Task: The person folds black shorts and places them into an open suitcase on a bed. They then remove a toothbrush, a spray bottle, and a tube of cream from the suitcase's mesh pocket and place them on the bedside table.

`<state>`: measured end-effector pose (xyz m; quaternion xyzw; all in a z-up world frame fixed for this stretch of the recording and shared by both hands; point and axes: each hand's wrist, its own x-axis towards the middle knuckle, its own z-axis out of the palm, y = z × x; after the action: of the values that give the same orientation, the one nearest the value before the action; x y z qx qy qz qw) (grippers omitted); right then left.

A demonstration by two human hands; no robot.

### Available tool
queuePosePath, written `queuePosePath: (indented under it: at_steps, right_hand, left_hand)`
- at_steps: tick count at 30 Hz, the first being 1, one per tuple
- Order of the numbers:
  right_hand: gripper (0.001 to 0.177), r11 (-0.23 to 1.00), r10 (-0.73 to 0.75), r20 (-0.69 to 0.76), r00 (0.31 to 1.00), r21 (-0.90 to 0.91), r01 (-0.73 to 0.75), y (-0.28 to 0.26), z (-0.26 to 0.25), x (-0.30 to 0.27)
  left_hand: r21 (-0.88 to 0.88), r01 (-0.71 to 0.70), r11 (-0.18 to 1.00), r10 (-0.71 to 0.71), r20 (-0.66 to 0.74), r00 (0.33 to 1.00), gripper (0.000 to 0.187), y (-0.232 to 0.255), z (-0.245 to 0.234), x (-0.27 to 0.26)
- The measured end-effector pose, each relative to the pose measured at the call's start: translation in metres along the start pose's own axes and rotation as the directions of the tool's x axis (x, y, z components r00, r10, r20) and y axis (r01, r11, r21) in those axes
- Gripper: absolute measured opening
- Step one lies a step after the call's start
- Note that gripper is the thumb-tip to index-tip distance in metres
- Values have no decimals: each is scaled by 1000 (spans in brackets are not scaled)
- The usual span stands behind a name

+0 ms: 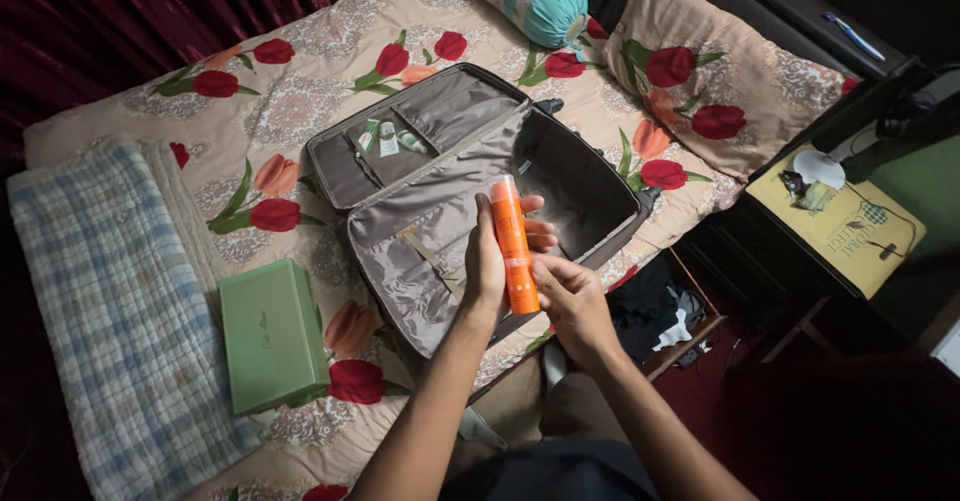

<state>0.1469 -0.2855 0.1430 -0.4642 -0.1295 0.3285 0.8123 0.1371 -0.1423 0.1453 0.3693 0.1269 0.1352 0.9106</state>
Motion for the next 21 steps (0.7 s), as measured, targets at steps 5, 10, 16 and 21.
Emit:
queuePosePath:
  at_steps: [5, 10, 16, 21]
  right_hand:
    - [30, 1000, 12, -38, 999, 3, -12, 1, -9, 6]
    - [28, 1000, 19, -38, 999, -10, -19, 4, -29, 29]
    - [23, 995, -42, -43, 998, -90, 38, -1, -75, 71]
    - [29, 978, -21, 12, 1000, -208, 23, -31, -110, 109]
  left_hand:
    - [24, 0, 1000, 0, 4, 1000, 84, 1, 6, 7]
    - [129, -75, 989, 73, 21, 997, 84, 5, 16, 27]
    - [340, -175, 924, 195, -26, 981, 77, 0, 34, 68]
    - [388, -193, 901, 211, -4, 977, 69, -16, 61, 116]
